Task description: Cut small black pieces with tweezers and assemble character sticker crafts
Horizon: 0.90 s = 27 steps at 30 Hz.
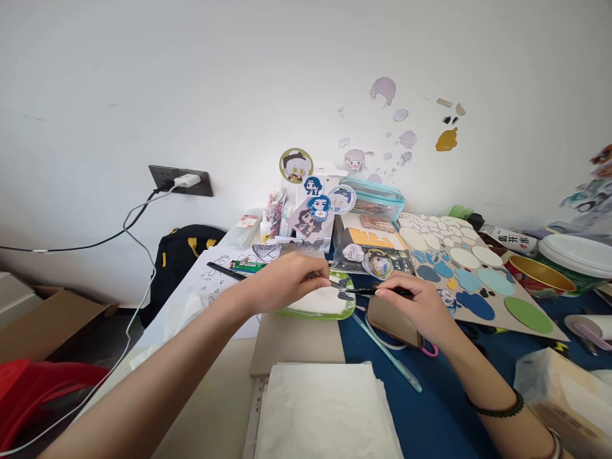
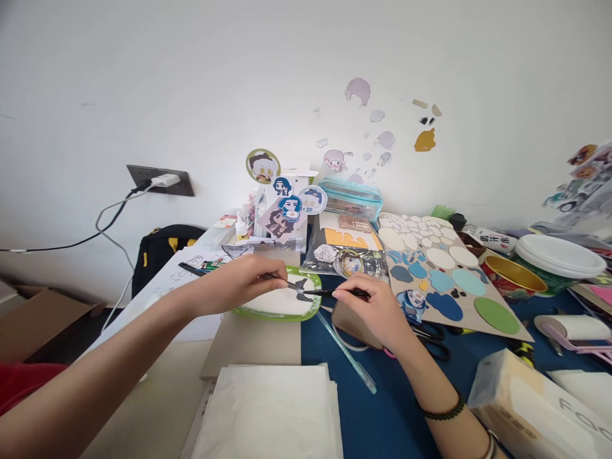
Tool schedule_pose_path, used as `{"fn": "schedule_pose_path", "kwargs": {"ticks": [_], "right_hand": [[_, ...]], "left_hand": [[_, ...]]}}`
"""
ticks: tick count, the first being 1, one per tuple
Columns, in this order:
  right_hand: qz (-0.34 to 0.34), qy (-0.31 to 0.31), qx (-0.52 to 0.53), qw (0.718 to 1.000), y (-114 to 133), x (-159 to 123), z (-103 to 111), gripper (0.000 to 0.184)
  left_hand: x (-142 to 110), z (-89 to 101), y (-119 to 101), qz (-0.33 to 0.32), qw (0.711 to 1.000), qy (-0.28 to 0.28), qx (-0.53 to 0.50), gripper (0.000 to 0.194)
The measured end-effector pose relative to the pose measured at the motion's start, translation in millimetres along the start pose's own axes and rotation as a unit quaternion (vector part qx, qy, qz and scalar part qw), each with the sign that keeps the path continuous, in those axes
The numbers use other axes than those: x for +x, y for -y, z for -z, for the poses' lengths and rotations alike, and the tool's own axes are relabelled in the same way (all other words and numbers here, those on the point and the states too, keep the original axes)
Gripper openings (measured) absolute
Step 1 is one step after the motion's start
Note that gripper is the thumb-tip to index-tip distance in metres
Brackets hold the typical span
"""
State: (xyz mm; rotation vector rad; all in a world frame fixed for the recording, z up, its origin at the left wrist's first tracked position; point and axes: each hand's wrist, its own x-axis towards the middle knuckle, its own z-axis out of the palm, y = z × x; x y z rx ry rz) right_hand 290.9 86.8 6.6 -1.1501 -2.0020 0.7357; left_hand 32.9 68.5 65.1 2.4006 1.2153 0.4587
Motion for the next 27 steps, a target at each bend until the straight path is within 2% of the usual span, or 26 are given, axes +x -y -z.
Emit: {"fn": "schedule_pose_path", "kwargs": {"ticks": [4, 13, 23, 27], "right_hand": [[0.001, -0.002, -0.001, 1.0, -0.4, -0.3, -0.1, 0.023], [0.008, 0.043, -0.012, 0.999, -2.6, 0.9, 1.7, 0.022], [0.003, -0.016, 0.015, 1.0, -0.6, 0.2, 0.6, 0.021], [0.001, -0.016, 0.013, 1.0, 1.1, -0.1, 0.9, 0.022]], "left_hand": [[0.4, -1.0, 0.8, -0.005, 1.0, -0.001, 0.012, 0.028], [-0.5, -0.5, 3.2, -0.012, 1.0, -0.004, 0.019, 0.028], [0.1, -0.3, 0.9, 0.005, 1.0, -0.013, -0.008, 0.029], [0.7, -1.1, 1.8, -0.007, 1.0, -0.016, 0.002, 0.03]]}}
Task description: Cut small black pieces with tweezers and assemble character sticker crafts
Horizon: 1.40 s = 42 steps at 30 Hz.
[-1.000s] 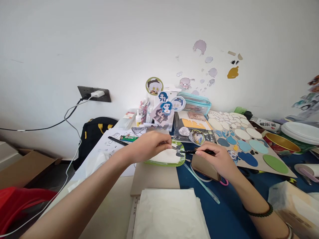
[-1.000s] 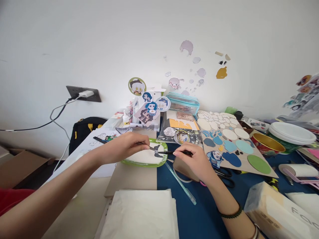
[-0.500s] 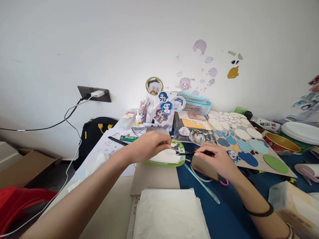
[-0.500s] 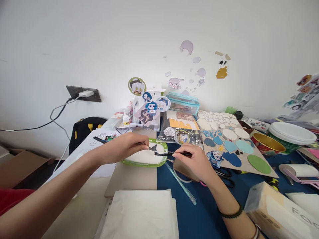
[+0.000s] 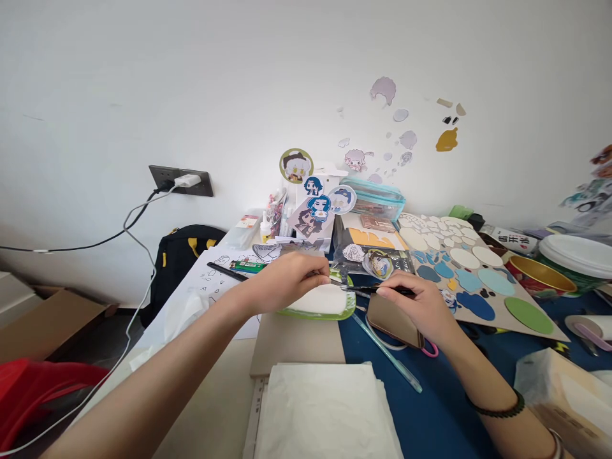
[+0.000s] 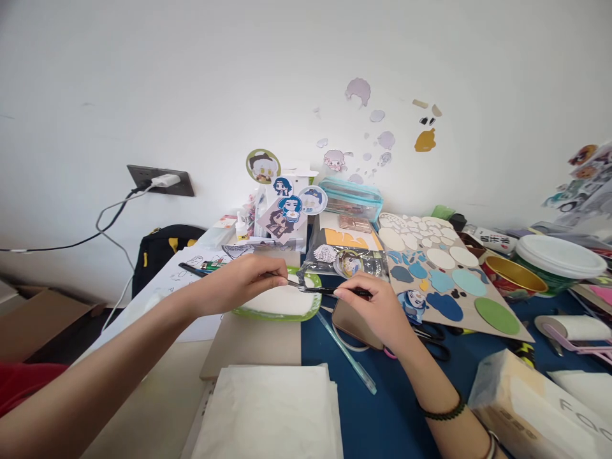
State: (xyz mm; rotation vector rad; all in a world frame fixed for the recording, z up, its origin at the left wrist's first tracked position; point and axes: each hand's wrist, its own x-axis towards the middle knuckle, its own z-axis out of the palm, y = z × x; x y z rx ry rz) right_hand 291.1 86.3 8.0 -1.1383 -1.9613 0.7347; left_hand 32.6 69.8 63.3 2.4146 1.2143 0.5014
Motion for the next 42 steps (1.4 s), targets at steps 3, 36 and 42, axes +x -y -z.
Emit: {"fn": "schedule_pose_path", "kwargs": {"ticks": [3, 36, 42], "right_hand": [[0.006, 0.015, -0.01, 1.0, -0.8, 0.2, 0.6, 0.024], [-0.031, 0.11, -0.11, 0.987, -10.6, 4.0, 25.5, 0.023], [-0.03, 0.078, -0.127, 0.988, -12.0, 1.6, 35.6, 0.024]], "left_hand": [[-0.1, -1.0, 1.6, -0.007, 1.0, -0.001, 0.006, 0.031], [-4.7, 3.4, 5.1, 0.08, 0.983, 0.031, 0.16, 0.028], [-4.8, 2.3, 5.5, 0.075, 0.979, 0.032, 0.185, 0.027]]}}
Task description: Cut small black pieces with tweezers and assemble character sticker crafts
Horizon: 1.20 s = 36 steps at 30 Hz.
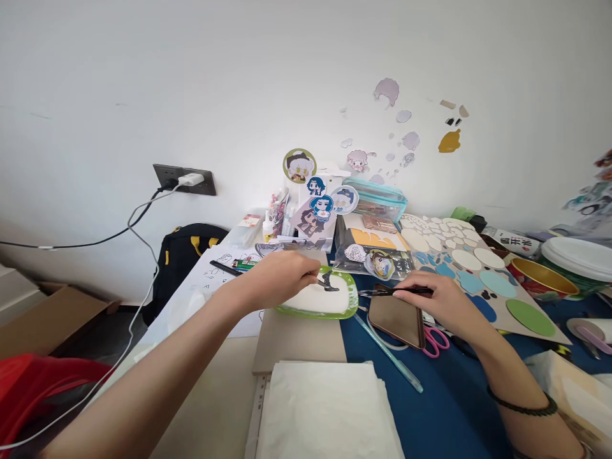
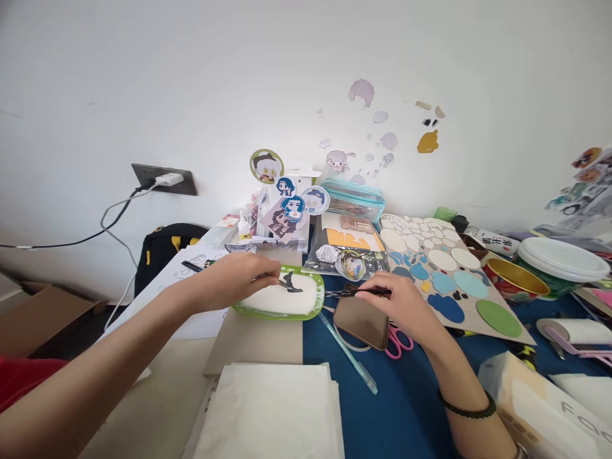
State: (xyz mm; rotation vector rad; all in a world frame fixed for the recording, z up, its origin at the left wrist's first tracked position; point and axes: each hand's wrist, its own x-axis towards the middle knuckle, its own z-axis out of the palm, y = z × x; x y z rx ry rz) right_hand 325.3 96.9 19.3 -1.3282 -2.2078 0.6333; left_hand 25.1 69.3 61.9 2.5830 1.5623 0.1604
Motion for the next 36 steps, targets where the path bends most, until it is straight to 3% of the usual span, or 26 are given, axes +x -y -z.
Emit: {"fn": "schedule_pose_path", "kwargs": {"ticks": [7, 13, 25, 36], "right_hand": [[0.083, -0.092, 0.022, 0.992, 21.1, -4.6, -19.5, 0.016], [0.143, -0.087, 0.003, 0.986, 26.2, -3.8, -31.4, 0.014], [0.136, -0.077, 0.011, 0.988, 27.6, -4.4, -31.6, 0.016], [0.074, -0.04, 0.033, 0.996, 21.8, -0.8, -27.2, 0.019]], "left_hand": [[-1.9, 1.0, -13.0, -0.017, 0.996, -0.013, 0.085, 0.025], [-3.9, 2.6, -21.6, -0.023, 0.993, -0.016, 0.115, 0.024], [-6.1, 6.4, -24.3, -0.038, 0.996, -0.017, 0.076, 0.025], [-6.1, 8.2, -21.1, -0.037, 0.998, -0.013, 0.043, 0.027]]}}
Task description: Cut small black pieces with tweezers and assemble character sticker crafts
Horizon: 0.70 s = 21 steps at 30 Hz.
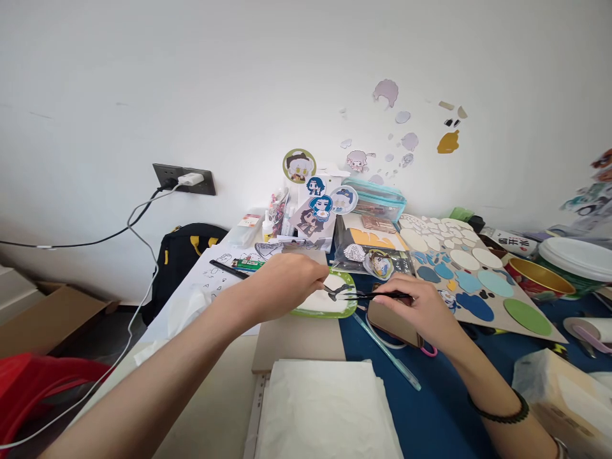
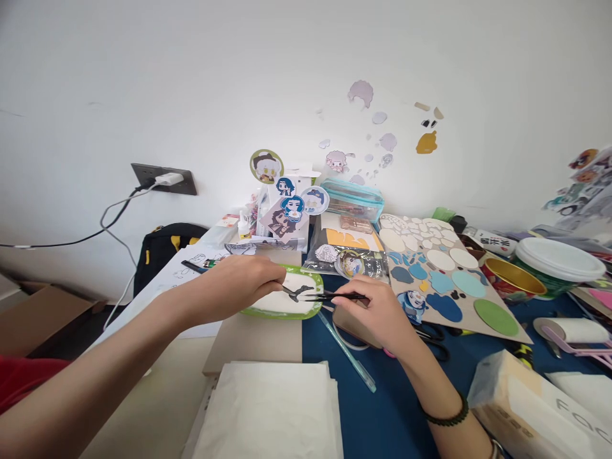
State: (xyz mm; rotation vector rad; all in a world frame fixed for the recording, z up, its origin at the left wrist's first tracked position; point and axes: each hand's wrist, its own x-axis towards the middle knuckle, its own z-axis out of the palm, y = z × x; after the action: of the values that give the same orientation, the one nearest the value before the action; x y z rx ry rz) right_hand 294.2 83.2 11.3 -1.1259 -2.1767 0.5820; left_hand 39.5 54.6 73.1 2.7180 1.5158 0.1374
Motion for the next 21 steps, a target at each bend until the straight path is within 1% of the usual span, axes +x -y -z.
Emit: {"fn": "schedule_pose_path", "kwargs": {"ticks": [6, 10, 13, 15, 21], "right_hand": [[0.004, -0.002, 0.036, 0.999, 3.4, 1.1, -6.1, 0.018], [-0.01, -0.027, 0.059, 0.998, 3.7, 0.5, -4.9, 0.019], [-0.021, -0.05, 0.079, 0.995, 2.3, 0.1, -2.4, 0.018], [-0.022, -0.054, 0.086, 0.995, 0.6, 0.2, -1.8, 0.018], [-0.019, -0.066, 0.089, 0.994, -0.6, 0.2, -2.8, 0.019]], "left_hand": [[0.9, -0.4, -2.0, -0.011, 1.0, 0.001, -0.009, 0.027], [1.0, 1.8, -2.2, 0.003, 1.0, -0.006, -0.03, 0.025], [0.2, 2.5, 0.4, 0.023, 0.998, -0.025, -0.06, 0.024], [-0.2, 2.0, 2.8, 0.029, 0.996, -0.031, -0.084, 0.024], [0.7, 2.2, 7.4, 0.013, 0.986, -0.027, -0.165, 0.025]]}}
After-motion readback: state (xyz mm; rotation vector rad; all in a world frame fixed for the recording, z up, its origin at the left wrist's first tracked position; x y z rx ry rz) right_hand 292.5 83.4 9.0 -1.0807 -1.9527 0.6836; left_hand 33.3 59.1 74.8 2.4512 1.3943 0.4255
